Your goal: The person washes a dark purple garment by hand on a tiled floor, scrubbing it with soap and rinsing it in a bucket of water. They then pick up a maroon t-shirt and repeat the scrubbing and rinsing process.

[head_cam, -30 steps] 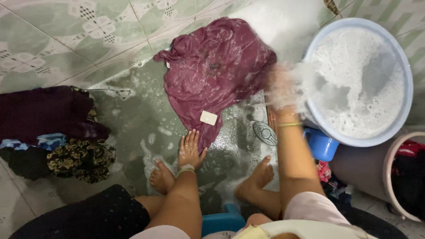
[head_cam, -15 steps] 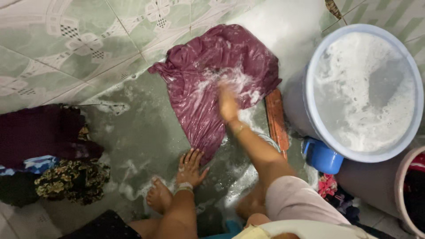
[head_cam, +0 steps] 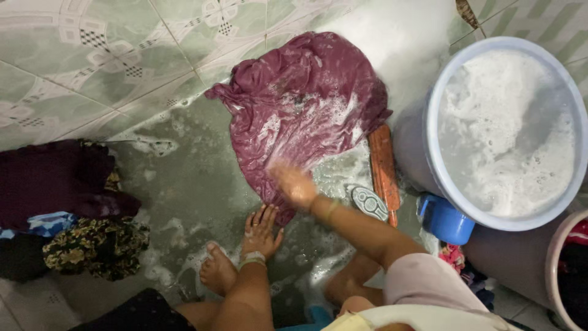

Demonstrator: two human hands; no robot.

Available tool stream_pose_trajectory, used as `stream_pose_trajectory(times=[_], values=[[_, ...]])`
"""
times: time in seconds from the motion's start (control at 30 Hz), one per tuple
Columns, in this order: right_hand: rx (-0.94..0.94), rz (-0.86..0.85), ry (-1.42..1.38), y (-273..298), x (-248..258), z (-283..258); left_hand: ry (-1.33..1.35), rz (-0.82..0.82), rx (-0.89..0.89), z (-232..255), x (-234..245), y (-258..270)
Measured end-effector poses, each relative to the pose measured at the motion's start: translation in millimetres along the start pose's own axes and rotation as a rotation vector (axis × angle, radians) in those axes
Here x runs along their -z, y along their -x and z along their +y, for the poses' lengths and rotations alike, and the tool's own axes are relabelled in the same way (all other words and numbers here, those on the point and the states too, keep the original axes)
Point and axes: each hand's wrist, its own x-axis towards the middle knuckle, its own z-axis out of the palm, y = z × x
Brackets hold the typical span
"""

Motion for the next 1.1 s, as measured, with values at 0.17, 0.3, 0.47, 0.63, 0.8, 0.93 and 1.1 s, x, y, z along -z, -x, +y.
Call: stream_pose_trajectory(times=[0.17,0.3,0.47,0.63,0.8,0.93,1.1], values=[[-0.024,0.413,0.110,3,8,39,0.080,-0.034,0.035,-3,1,4],[-0.470,0.774,-0.327,-15,28,79,0.117,0.055,-0.005,-2,-1,4],[0.044,0.643,-0.007,-10,2,55,0.131,-0.027,0.046,-5,0,-1],[-0.313,0.669,-0.431,-2,3,56,0.090,-0.020,0.040,-1,-9,6],[-0.036,0.774,0.394,-3,-10,18,0.111,0.038,0.036,-3,-7,4],[0.315,0.138,0.171,2,-25,-4,0.099,-0.100,0.069,-3,-10,3],[-0.325,0.514,0.050,-41,9,29,0.127,0.056,0.023,-6,-8,3]])
